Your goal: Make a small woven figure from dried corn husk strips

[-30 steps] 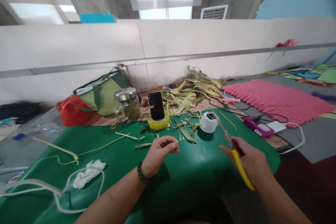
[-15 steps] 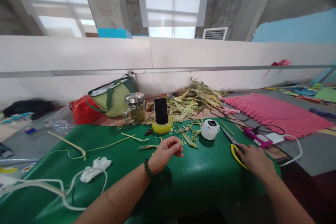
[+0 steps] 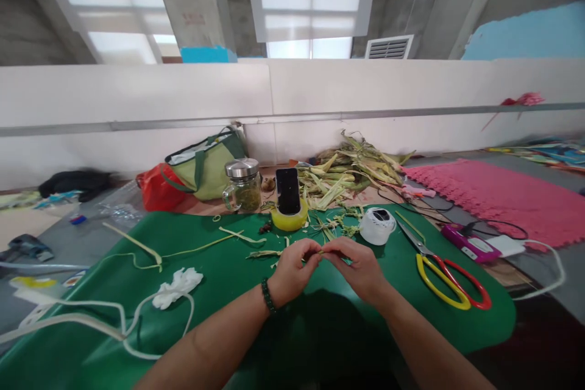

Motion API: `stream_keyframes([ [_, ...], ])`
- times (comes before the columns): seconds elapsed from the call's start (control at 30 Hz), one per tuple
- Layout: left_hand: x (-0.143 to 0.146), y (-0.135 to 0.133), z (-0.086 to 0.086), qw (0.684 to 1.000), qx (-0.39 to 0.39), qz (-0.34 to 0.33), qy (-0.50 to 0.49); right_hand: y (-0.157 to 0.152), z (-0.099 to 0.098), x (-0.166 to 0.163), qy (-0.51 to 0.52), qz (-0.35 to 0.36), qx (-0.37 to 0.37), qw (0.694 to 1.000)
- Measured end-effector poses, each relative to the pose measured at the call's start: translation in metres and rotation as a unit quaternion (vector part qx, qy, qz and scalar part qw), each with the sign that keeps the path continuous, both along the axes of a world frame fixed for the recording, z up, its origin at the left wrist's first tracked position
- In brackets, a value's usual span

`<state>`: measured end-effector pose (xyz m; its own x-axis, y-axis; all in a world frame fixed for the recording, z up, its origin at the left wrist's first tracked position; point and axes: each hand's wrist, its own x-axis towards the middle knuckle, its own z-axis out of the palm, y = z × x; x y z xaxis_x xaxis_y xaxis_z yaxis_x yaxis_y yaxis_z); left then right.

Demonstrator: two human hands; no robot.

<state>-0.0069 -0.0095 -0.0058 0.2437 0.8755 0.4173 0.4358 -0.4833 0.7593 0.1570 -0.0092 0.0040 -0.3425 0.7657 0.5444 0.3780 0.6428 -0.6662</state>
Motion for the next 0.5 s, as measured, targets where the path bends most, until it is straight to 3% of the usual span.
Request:
stream_keyframes([
  [0.13,-0.001,-0.002,-0.002,0.991,0.038,0.007,0.127,0.008,-0.002,0.005,-0.018,0.013,-0.073,0.997],
  [0.33,0.004,-0.008,0.0,0.956,0.039,0.01,0.291,0.02,-0.011,0.008,0.061,0.058,-0.287,0.954],
  [0.5,0.009,-0.005,-0.011,0.962,-0.003,-0.003,0.274,0.029,-0.021,0.01,0.099,0.093,-0.397,0.908],
])
